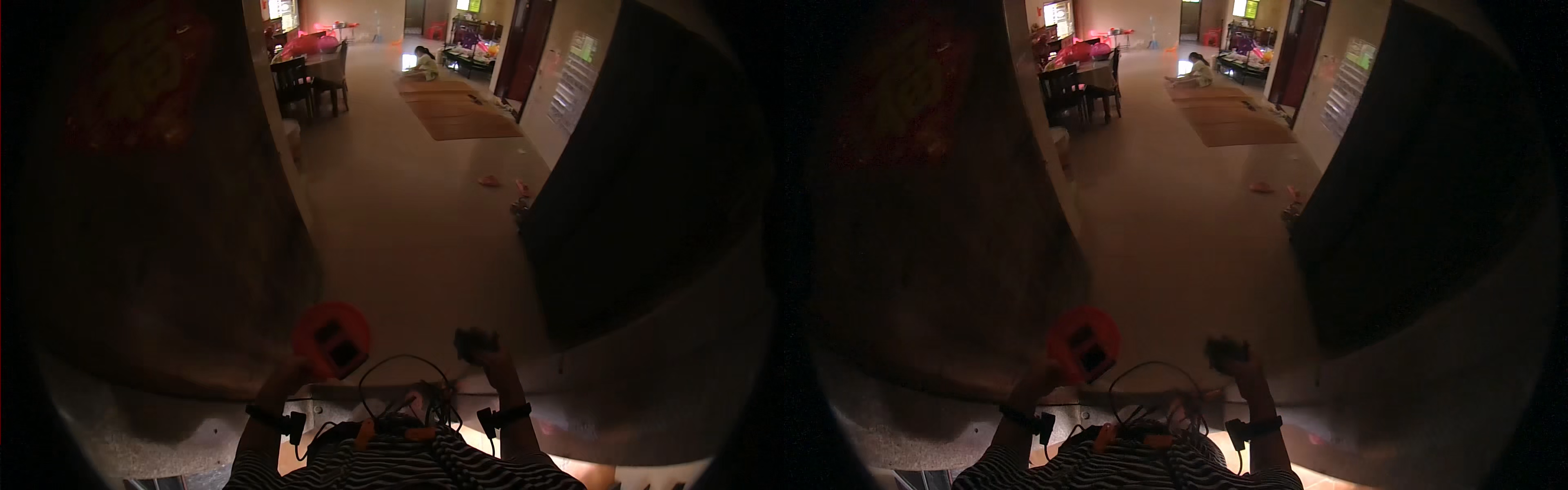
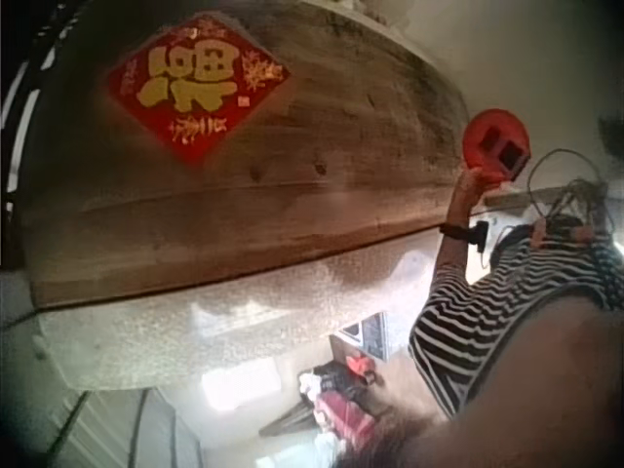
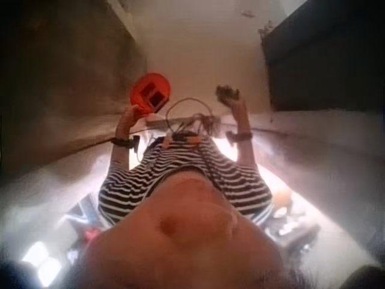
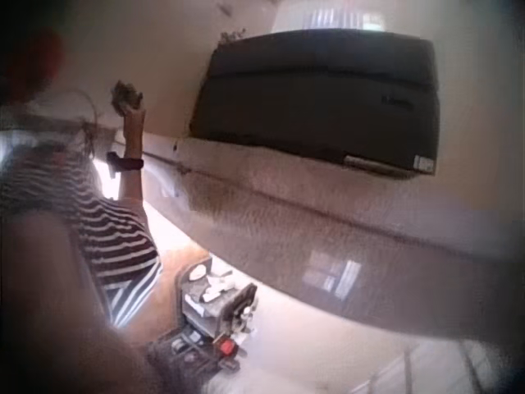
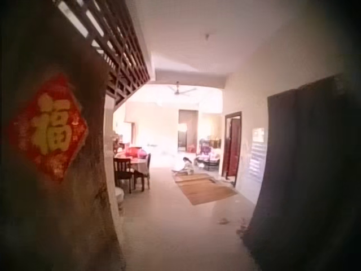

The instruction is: The person wipes a red plastic food cover with a cloth, rotating it to clean multiple sides. The person also wipes the table surface and briefly lifts a pink food cover before returning to the red one.

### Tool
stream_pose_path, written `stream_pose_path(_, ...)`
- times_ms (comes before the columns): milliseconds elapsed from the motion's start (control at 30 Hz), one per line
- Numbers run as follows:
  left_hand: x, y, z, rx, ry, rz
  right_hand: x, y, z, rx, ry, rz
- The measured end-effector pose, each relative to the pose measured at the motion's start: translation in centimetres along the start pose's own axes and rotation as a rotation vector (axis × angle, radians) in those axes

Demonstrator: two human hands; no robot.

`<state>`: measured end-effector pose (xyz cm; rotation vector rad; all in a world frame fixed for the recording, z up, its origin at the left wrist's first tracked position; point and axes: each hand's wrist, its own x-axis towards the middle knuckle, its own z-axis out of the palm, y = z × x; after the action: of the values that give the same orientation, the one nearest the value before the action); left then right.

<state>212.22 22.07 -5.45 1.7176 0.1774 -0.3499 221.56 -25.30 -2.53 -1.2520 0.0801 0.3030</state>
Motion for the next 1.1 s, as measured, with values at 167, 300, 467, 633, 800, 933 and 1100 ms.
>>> stream_pose_path(167,6.8,1.1,-0.9,-0.669,0.067,-0.174,8.6,-1.7,-0.2,-0.112,-0.041,0.007)
stream_pose_path(300,13.4,2.8,-1.8,-0.698,0.105,-0.202,15.5,-3.9,0.5,-0.079,-0.117,0.026)
stream_pose_path(467,26.2,6.3,-8.7,-0.598,0.107,-0.157,28.7,-5.6,4.0,-0.187,-0.077,-0.003)
stream_pose_path(633,33.7,9.0,-10.8,-0.679,0.166,-0.252,36.0,-7.6,4.7,-0.195,-0.017,-0.013)
stream_pose_path(800,41.8,12.7,-15.0,-0.554,0.154,-0.318,44.0,-8.2,4.6,-0.003,0.012,0.052)
stream_pose_path(933,49.2,13.9,-16.4,-0.44,0.158,-0.238,52.2,-10.3,3.2,0.014,0.048,0.049)
stream_pose_path(1100,58.8,15.7,-17.6,-0.744,0.28,-0.339,65.1,-13.1,0.0,-0.002,0.031,0.055)
